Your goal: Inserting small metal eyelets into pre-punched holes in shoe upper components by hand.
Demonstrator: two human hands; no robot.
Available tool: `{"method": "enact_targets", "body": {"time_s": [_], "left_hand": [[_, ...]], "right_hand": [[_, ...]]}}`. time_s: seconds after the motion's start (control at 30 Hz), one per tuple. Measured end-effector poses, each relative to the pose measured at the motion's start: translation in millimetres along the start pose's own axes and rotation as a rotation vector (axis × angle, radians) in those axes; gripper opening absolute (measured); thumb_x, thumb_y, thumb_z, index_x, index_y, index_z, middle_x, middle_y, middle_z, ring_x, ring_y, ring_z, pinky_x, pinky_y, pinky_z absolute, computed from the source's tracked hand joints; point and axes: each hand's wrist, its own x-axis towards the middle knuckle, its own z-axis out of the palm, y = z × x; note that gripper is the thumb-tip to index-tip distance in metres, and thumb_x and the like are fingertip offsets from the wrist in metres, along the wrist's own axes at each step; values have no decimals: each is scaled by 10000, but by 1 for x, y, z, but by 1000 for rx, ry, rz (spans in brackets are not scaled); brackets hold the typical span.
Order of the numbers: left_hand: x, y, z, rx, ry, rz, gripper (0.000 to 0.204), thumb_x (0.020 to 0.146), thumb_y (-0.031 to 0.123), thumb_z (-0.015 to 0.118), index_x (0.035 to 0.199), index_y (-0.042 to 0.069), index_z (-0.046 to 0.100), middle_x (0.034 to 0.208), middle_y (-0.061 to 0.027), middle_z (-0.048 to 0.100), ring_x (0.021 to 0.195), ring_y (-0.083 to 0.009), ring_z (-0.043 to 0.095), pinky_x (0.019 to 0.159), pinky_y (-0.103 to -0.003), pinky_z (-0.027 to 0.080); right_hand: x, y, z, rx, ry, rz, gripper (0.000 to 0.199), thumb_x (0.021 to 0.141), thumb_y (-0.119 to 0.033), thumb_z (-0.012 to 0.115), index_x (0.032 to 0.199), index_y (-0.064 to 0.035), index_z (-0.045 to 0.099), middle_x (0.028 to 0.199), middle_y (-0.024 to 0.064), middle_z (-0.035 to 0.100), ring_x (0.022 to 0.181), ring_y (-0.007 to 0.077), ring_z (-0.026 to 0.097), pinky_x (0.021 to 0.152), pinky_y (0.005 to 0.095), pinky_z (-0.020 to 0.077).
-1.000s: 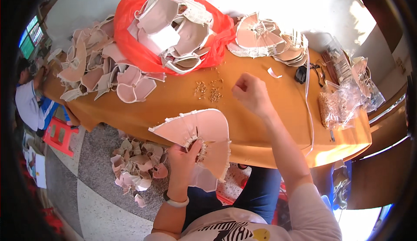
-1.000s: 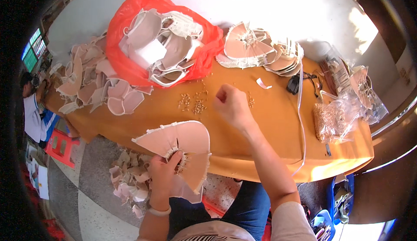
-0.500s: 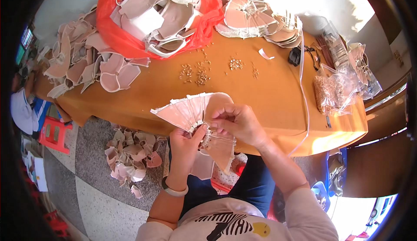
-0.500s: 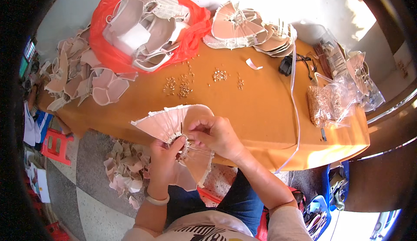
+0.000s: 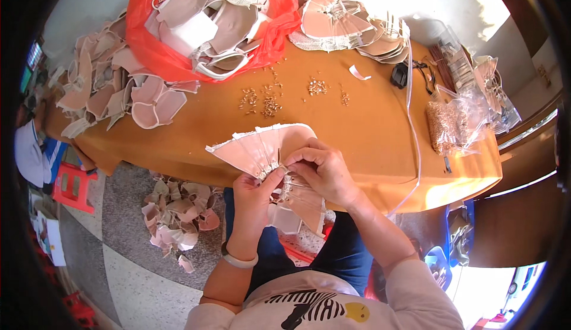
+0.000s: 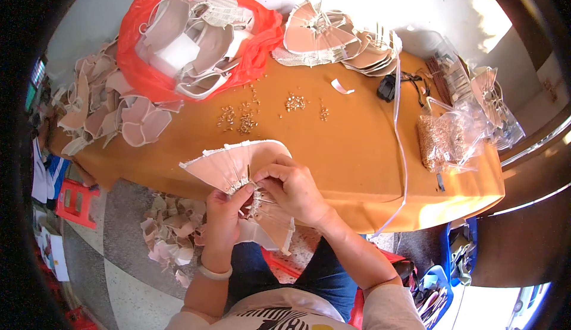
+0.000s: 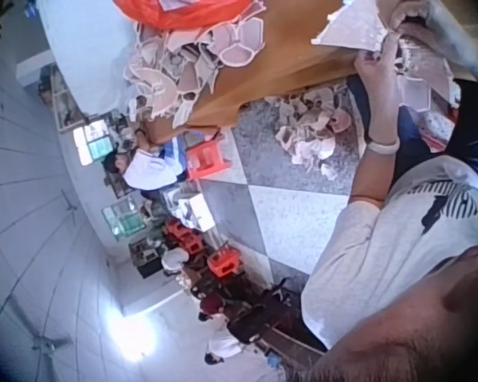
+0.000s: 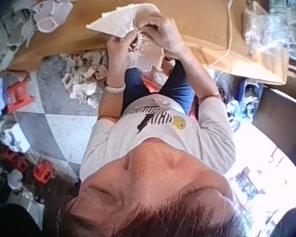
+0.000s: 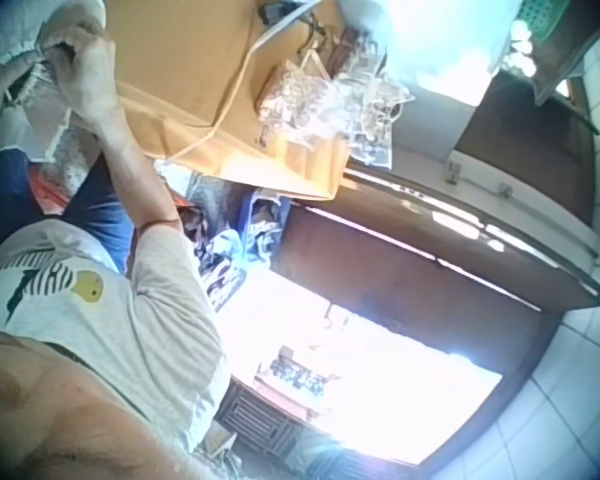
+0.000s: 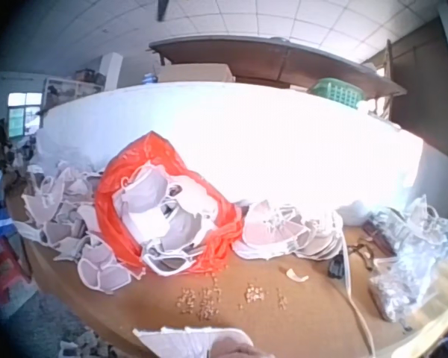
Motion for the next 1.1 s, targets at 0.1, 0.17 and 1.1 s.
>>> {"method": "enact_targets", "body": {"time_s": [0.1, 0.17, 1.1], "left_hand": [[0, -2, 3, -51, -18, 50, 163, 854, 36, 719, 1015, 37, 687, 897, -17, 694, 739, -77, 633, 647, -224, 501], [-1, -1, 4, 2, 13, 59, 140, 859, 37, 715, 997, 39, 692, 871, -12, 691, 706, -72, 621, 603, -219, 485], [2, -7, -6, 91, 39, 137, 136, 856, 28, 713, 980, -12, 675, 832, -53, 699, 688, -113, 670, 486, -224, 505]], "right_hand": [[3, 0, -1, 45, -17, 62, 101, 824, -19, 725, 921, -44, 719, 889, 61, 610, 733, 165, 609, 677, 290, 486], [5, -3, -4, 87, -69, 111, 100, 834, -14, 706, 929, -42, 714, 881, 59, 606, 755, 169, 614, 691, 288, 487], [110, 42, -5, -397, 8, 151, 124, 823, -107, 705, 908, -19, 729, 828, 123, 722, 728, 194, 676, 705, 313, 534]]}}
